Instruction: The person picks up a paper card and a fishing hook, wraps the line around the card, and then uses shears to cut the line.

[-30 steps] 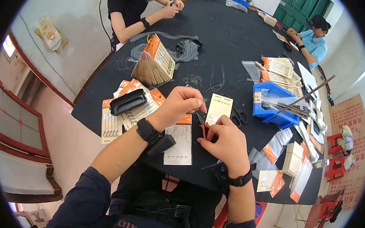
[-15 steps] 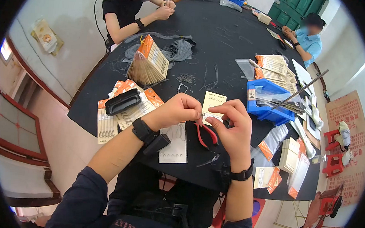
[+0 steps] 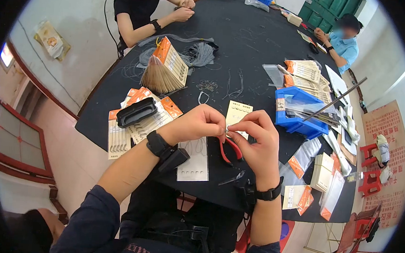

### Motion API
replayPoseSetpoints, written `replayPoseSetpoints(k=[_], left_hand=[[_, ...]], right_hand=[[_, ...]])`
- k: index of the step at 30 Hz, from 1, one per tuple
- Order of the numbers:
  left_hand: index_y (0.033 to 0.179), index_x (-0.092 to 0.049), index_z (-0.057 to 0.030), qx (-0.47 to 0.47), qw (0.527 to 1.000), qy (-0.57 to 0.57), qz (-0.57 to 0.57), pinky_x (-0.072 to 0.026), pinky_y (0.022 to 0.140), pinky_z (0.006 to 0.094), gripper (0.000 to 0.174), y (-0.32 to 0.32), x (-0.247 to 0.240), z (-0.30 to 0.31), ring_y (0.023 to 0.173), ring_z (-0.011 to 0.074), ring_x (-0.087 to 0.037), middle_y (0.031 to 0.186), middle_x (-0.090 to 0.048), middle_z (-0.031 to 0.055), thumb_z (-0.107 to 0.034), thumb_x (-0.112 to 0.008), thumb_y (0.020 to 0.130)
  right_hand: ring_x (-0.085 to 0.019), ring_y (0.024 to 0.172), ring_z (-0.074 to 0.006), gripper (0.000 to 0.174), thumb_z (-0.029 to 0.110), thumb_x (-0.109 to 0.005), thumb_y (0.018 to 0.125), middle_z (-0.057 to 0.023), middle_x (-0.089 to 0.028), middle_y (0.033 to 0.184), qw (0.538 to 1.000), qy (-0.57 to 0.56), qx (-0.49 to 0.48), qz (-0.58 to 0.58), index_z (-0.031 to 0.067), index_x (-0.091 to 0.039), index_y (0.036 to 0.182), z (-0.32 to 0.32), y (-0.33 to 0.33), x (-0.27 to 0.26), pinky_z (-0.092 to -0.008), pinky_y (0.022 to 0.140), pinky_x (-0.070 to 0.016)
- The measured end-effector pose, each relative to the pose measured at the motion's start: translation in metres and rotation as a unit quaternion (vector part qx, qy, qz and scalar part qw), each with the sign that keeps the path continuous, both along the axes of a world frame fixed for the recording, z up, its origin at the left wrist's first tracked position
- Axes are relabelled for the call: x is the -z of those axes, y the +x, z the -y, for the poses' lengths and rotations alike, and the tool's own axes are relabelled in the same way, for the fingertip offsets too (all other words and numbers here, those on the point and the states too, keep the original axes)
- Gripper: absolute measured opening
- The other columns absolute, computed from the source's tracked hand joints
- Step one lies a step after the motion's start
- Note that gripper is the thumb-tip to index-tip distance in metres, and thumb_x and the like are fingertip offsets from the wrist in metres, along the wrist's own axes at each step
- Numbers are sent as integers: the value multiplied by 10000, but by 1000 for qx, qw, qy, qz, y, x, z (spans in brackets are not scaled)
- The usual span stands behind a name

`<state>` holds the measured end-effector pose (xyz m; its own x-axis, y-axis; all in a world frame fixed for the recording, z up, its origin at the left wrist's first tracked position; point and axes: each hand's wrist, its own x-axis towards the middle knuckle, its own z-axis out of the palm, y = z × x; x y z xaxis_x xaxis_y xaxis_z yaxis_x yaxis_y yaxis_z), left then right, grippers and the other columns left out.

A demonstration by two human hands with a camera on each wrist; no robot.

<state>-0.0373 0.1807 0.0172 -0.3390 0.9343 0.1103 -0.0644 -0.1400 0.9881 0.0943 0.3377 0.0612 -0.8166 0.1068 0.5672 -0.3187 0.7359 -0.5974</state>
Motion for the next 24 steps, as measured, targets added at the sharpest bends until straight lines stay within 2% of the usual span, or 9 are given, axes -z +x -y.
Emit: replayPoseSetpoints(k=[13, 19, 24], left_hand=[[766, -675, 17, -7, 999, 7, -41, -492, 711, 245, 127, 0, 2, -2, 735, 90, -626, 747, -681, 52, -34, -568, 812], [765, -672, 27, -13, 998, -4, -62, -496, 712, 248, 132, 1, 1, -2, 732, 97, -628, 748, -683, 59, -25, -558, 804], [767, -670, 24, -13, 1000, 8, -21, -510, 734, 257, 132, 2, -1, -1, 740, 112, -635, 764, -685, 70, -28, -558, 814]], right_hand=[[-601, 773, -182, 136, 2, -744, 690, -58, -588, 878, 999, -9, -23, 27, 25, -682, 808, 2, 1, 0, -283, 663, -476], [-583, 751, -162, 154, -14, -736, 669, -47, -589, 881, 999, 29, -28, -21, 26, -669, 802, 1, -1, 6, -273, 656, -470], [-553, 729, -127, 158, 17, -738, 699, -28, -588, 894, 999, -34, -8, -9, 39, -673, 842, -7, 0, 5, -250, 615, -418]])
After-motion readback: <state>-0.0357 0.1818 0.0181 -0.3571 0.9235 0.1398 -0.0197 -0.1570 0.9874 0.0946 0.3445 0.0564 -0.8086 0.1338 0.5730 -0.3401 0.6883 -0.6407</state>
